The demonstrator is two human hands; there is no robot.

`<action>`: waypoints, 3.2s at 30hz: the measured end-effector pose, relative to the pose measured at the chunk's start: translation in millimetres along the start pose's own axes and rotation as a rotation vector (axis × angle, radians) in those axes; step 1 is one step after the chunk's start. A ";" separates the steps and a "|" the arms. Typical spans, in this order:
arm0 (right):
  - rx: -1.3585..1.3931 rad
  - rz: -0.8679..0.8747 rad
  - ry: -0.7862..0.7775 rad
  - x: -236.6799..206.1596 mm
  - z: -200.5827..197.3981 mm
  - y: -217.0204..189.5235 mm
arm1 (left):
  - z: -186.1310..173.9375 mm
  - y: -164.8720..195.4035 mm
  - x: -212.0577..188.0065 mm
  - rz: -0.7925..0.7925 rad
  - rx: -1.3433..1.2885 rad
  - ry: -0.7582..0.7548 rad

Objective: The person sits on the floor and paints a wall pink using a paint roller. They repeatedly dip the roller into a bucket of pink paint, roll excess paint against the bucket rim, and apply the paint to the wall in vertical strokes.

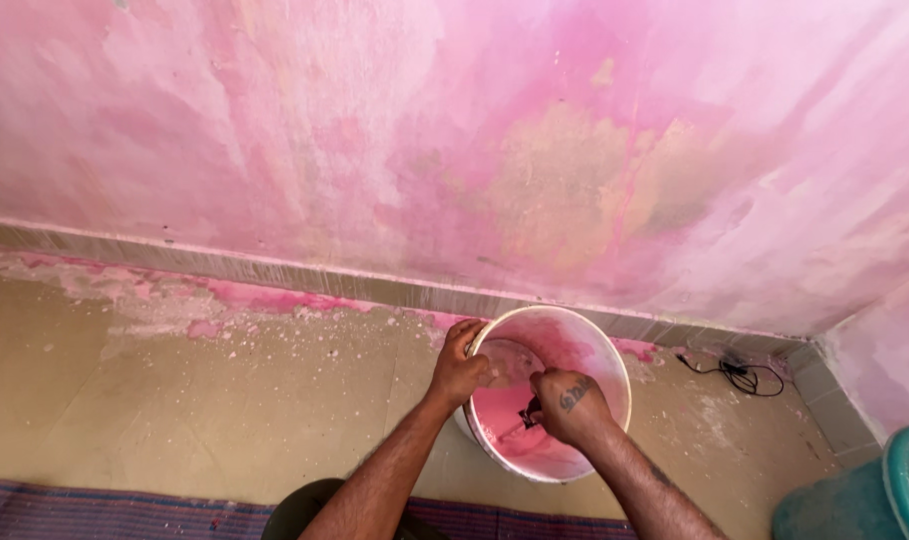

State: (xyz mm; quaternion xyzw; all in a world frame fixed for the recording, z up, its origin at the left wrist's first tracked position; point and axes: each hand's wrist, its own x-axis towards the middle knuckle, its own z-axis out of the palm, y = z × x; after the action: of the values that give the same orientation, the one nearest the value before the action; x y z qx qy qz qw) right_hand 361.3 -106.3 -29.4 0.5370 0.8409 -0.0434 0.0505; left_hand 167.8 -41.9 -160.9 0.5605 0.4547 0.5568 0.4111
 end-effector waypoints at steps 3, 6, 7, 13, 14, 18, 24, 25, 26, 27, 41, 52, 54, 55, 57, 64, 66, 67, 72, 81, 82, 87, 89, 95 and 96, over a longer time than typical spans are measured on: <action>0.007 -0.006 0.007 -2.0 2.5 -0.6 | -1.3 3.0 -1.9 -0.027 -0.022 -0.021; 0.019 -0.026 0.034 -5.3 2.8 -1.1 | -1.3 5.3 -1.6 -0.011 -0.023 -0.030; 0.028 -0.023 0.030 -6.4 2.4 -1.0 | -1.4 5.8 -1.2 0.000 -0.017 -0.027; 0.015 -0.042 0.031 -7.0 1.1 1.8 | 0.2 5.4 -2.3 0.054 0.004 -0.009; 0.024 -0.054 0.037 -7.5 2.3 2.7 | 0.3 5.0 -3.2 0.035 0.001 -0.016; 0.081 -0.104 0.089 -8.8 9.6 5.2 | -0.7 5.6 -2.4 0.026 0.021 -0.020; 0.125 -0.107 0.011 7.0 8.9 4.3 | 1.4 11.2 -5.6 0.047 0.034 -0.025; 0.105 -0.097 0.031 9.4 6.9 4.3 | 1.0 12.3 -6.1 0.033 0.031 -0.033; 0.083 -0.089 0.054 12.2 4.5 3.9 | 0.7 13.3 -6.4 0.053 0.053 -0.038; 0.061 -0.082 0.076 14.9 1.8 3.8 | 0.0 14.3 -6.3 0.073 0.074 -0.043; 0.020 -0.002 0.371 24.8 0.6 10.8 | -6.9 13.7 -2.2 0.047 0.059 -0.007; 0.022 -0.105 0.358 -21.5 26.9 22.0 | -7.0 -5.1 -0.2 0.014 0.041 0.017; 0.031 -0.076 0.318 -28.9 30.0 20.8 | -6.4 -4.0 -2.3 0.088 0.046 0.056; 0.058 -0.057 0.331 -30.8 29.8 19.9 | -7.3 -1.6 3.3 0.142 0.049 0.073; 0.108 -0.023 0.340 -37.9 29.3 18.4 | -9.1 1.0 6.2 0.068 0.003 0.064; 0.311 0.142 0.214 -46.6 27.2 14.6 | -8.0 -4.8 14.9 -0.230 -0.330 0.061; 0.331 0.212 0.219 -40.0 25.1 12.4 | -16.3 -0.7 14.2 -0.235 -0.137 -0.046; 0.317 0.189 0.230 -31.1 21.3 13.8 | -22.3 9.2 34.4 -0.189 -0.033 -0.101; 0.330 0.098 0.320 -13.2 23.2 14.3 | -25.3 64.9 60.0 -0.283 0.821 -0.123; 0.381 0.008 0.333 -7.0 32.0 11.1 | 15.0 84.5 47.4 0.030 1.291 0.025; 0.396 0.013 0.353 -10.7 32.7 8.6 | 12.9 83.3 43.5 0.031 1.303 0.015; 0.414 0.064 0.326 -13.1 28.6 -0.7 | 1.8 85.6 32.4 0.022 1.334 0.059; 0.425 0.027 0.368 -12.9 28.3 -1.1 | -0.3 86.5 29.8 0.016 1.315 0.057; 0.436 0.008 0.366 -13.3 31.2 0.8 | -3.3 84.6 22.3 0.015 1.291 0.083; 0.440 0.004 0.373 -12.5 30.9 0.9 | -3.7 84.2 22.1 0.030 1.291 0.095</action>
State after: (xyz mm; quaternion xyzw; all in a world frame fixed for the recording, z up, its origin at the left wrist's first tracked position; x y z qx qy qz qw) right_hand 368.5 -121.1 -58.4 0.5353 0.8050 -0.1253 -0.2229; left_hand 167.8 -41.6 -73.8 0.6760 0.7079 0.2013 -0.0372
